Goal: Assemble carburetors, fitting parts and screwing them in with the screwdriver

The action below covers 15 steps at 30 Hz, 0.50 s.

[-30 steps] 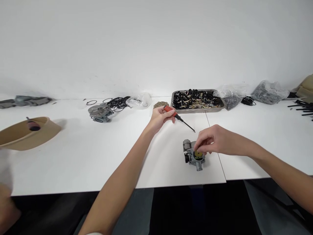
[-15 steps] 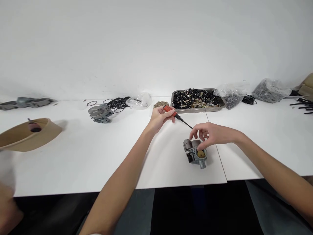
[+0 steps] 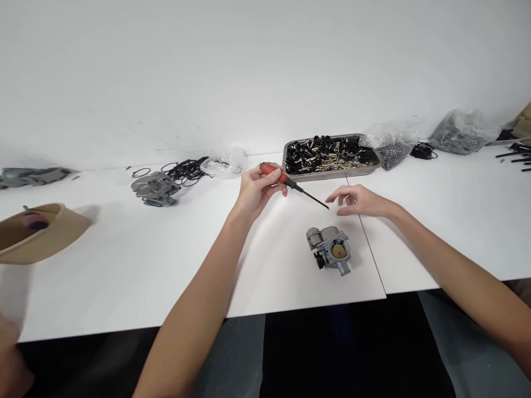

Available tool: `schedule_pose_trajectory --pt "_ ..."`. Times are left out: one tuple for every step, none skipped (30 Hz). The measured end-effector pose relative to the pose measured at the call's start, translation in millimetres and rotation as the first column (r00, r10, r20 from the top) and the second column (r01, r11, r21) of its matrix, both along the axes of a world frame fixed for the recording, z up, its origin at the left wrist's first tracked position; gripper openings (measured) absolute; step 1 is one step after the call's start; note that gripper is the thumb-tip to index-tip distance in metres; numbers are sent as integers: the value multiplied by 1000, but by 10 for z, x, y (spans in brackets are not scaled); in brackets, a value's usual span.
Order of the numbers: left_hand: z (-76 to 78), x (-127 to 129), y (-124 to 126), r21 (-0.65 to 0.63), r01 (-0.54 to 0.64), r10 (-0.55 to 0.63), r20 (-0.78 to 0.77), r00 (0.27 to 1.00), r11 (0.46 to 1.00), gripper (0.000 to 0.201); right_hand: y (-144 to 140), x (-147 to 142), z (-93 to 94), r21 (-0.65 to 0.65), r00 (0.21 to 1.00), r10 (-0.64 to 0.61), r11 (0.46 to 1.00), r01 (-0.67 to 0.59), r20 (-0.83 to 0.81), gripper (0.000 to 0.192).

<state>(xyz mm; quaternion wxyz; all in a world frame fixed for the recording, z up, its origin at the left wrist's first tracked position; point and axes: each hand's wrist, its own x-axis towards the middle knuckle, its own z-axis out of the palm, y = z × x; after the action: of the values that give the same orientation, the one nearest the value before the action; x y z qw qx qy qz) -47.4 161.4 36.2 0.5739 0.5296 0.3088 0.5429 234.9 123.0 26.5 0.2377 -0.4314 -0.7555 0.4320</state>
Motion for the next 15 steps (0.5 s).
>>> schedule_pose_trajectory --pt "3 -4 2 2 -7 7 1 1000 1000 30 -6 -23 -7 3 1000 -4 1000 4 2 42" --pt "5 -7 3 3 -14 14 1 1000 1000 29 -15 -52 -17 6 1000 -21 1000 21 -5 43" --pt "7 -8 4 3 -19 19 2 1000 1000 28 -24 -83 -30 8 999 -45 999 45 -14 43" --pt "7 -9 4 2 -20 20 3 1000 1000 28 -33 -115 -47 10 997 -73 997 73 -22 42" --pt "7 -8 3 2 -18 18 4 1000 1000 28 -40 -144 -68 15 994 -101 995 102 -30 40" --pt "6 -7 2 4 -14 14 5 1000 1000 28 -45 -169 -89 20 991 -125 992 126 -39 39" --pt "4 -6 0 5 -10 10 6 1000 1000 28 -50 -188 -108 26 989 -142 989 143 -48 38" --pt "2 -4 -1 5 -7 7 6 1000 1000 28 -52 -201 -122 33 987 -150 988 152 -55 37" --pt "-1 -3 -2 5 -5 5 6 1000 1000 29 -54 -208 -132 40 986 -154 987 156 -58 35" --pt "-4 -1 -2 4 -4 4 5 1000 1000 29 -56 -211 -136 45 986 -154 987 157 -59 34" --pt "-6 0 -1 3 -4 4 4 1000 1000 29 -57 -209 -136 48 986 -154 986 157 -58 32" --pt "-8 1 0 3 -4 4 3 1000 1000 30 -57 -206 -132 50 986 -155 986 157 -56 31" --pt "-9 1 1 3 -4 4 0 1000 1000 30 -58 -202 -127 50 987 -154 986 157 -54 31" --pt "-9 2 2 3 -6 6 -2 1000 1000 30 -57 -198 -120 49 987 -151 987 154 -50 31" --pt "-8 2 2 2 -8 8 -3 1000 1000 30 -57 -194 -115 50 988 -148 987 151 -48 30"
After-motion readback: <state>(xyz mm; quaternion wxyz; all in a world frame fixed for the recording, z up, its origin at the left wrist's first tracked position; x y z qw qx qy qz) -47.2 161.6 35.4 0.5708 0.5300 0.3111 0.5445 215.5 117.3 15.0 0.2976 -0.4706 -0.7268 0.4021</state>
